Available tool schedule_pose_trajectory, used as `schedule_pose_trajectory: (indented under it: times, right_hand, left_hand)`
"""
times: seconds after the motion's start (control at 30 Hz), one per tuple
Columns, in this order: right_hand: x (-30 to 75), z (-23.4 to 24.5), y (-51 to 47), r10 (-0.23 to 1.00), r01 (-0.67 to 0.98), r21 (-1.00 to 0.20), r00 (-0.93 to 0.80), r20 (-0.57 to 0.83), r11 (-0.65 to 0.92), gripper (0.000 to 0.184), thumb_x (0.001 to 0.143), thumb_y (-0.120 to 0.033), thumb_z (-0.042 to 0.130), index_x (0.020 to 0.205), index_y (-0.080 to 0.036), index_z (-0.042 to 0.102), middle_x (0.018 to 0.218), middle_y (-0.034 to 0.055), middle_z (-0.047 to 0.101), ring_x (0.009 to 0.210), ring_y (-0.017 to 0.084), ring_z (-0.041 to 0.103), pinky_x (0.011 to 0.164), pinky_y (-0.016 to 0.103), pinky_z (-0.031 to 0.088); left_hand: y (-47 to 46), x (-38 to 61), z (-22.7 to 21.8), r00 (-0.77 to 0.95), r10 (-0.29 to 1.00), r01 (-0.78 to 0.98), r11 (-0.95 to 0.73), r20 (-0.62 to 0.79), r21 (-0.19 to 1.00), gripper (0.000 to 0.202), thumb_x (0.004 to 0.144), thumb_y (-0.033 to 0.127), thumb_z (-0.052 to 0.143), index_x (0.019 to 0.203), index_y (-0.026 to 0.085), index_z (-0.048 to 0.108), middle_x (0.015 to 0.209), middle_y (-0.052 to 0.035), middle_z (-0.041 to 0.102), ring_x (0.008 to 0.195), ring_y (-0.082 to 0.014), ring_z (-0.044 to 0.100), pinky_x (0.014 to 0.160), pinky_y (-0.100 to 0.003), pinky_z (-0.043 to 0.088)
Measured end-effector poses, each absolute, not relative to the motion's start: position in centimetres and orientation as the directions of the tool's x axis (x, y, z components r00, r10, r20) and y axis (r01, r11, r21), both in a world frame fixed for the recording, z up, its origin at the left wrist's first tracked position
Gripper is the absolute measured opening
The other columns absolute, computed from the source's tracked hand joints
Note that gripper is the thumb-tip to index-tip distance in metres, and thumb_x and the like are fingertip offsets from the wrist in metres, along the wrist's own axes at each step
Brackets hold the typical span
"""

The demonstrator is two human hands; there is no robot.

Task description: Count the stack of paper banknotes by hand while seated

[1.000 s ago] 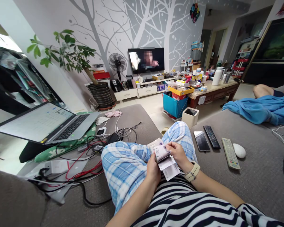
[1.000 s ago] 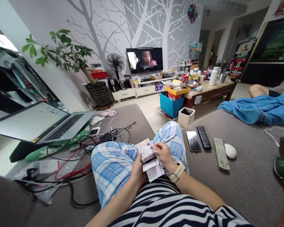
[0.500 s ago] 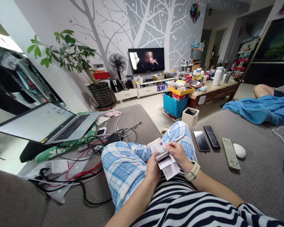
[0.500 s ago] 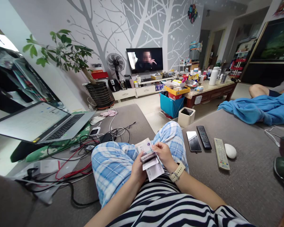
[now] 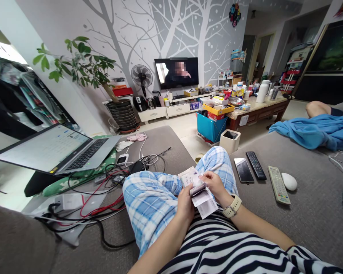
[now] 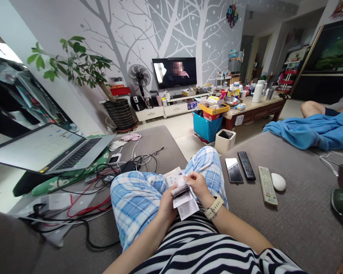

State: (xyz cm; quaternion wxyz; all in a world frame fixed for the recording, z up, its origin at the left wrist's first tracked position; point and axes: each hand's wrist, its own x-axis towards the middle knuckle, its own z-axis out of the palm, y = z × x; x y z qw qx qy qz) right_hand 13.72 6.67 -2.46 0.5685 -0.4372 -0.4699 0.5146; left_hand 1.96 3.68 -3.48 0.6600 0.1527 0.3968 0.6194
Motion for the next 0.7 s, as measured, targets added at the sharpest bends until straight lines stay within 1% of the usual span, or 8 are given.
schedule_pose_trajectory:
  times: [0.17,0.3,0.4,0.57,0.7]
  right_hand:
    - [13.78,-2.96,6.74,0.997,-0.154,-0.985,0.015,0.081,0.082,0.037,0.066,-0.048,0.072,0.057,-0.019,0.050,0.056,-0.0043,0.045,0.056,0.011,0.039,0.055,0.026,0.032]
    - [13.80,-2.89,6.69,0.995,-0.146,-0.984,0.027,0.099,0.101,0.037,0.067,-0.048,0.071,0.056,-0.019,0.050,0.055,-0.0039,0.046,0.055,0.012,0.039,0.055,0.026,0.033]
    - [13.81,-2.72,6.54,0.993,-0.144,-0.982,0.023,0.118,0.120,0.036,0.069,-0.048,0.070,0.059,-0.018,0.052,0.057,-0.0035,0.048,0.056,0.012,0.040,0.055,0.027,0.033]
    - [13.76,-2.40,6.27,0.991,-0.183,-0.975,-0.004,0.133,0.130,0.035,0.069,-0.048,0.071,0.061,-0.018,0.054,0.058,-0.0035,0.049,0.056,0.012,0.042,0.055,0.026,0.034]
    - [13.65,-2.05,6.08,0.993,-0.218,-0.969,-0.009,0.122,0.117,0.035,0.067,-0.049,0.072,0.063,-0.018,0.056,0.059,-0.0027,0.053,0.057,0.013,0.044,0.055,0.026,0.035]
  left_hand:
    - [3.35,1.99,-2.87,-0.103,0.926,-0.704,0.191,-0.364,0.684,0.024,0.069,0.018,0.069,0.092,0.012,0.065,0.089,-0.0110,0.073,0.082,-0.0251,0.070,0.080,-0.037,0.055]
    - [3.30,2.07,-2.83,-0.077,0.935,-0.718,0.190,-0.347,0.670,0.024,0.076,0.024,0.065,0.096,0.012,0.066,0.093,-0.0117,0.073,0.089,-0.0262,0.070,0.086,-0.039,0.054]
    - [3.40,2.13,-2.90,-0.099,0.926,-0.726,0.184,-0.365,0.663,0.022,0.080,0.026,0.062,0.095,0.011,0.066,0.096,-0.0120,0.074,0.093,-0.0256,0.070,0.089,-0.039,0.053]
    - [3.46,2.19,-2.74,-0.094,0.921,-0.742,0.188,-0.378,0.644,0.022,0.083,0.027,0.059,0.095,0.011,0.067,0.100,-0.0127,0.073,0.094,-0.0253,0.069,0.089,-0.038,0.053]
    - [3.50,2.16,-2.91,-0.104,0.926,-0.734,0.175,-0.363,0.656,0.022,0.082,0.026,0.059,0.096,0.012,0.067,0.099,-0.0115,0.074,0.093,-0.0245,0.070,0.089,-0.036,0.053]
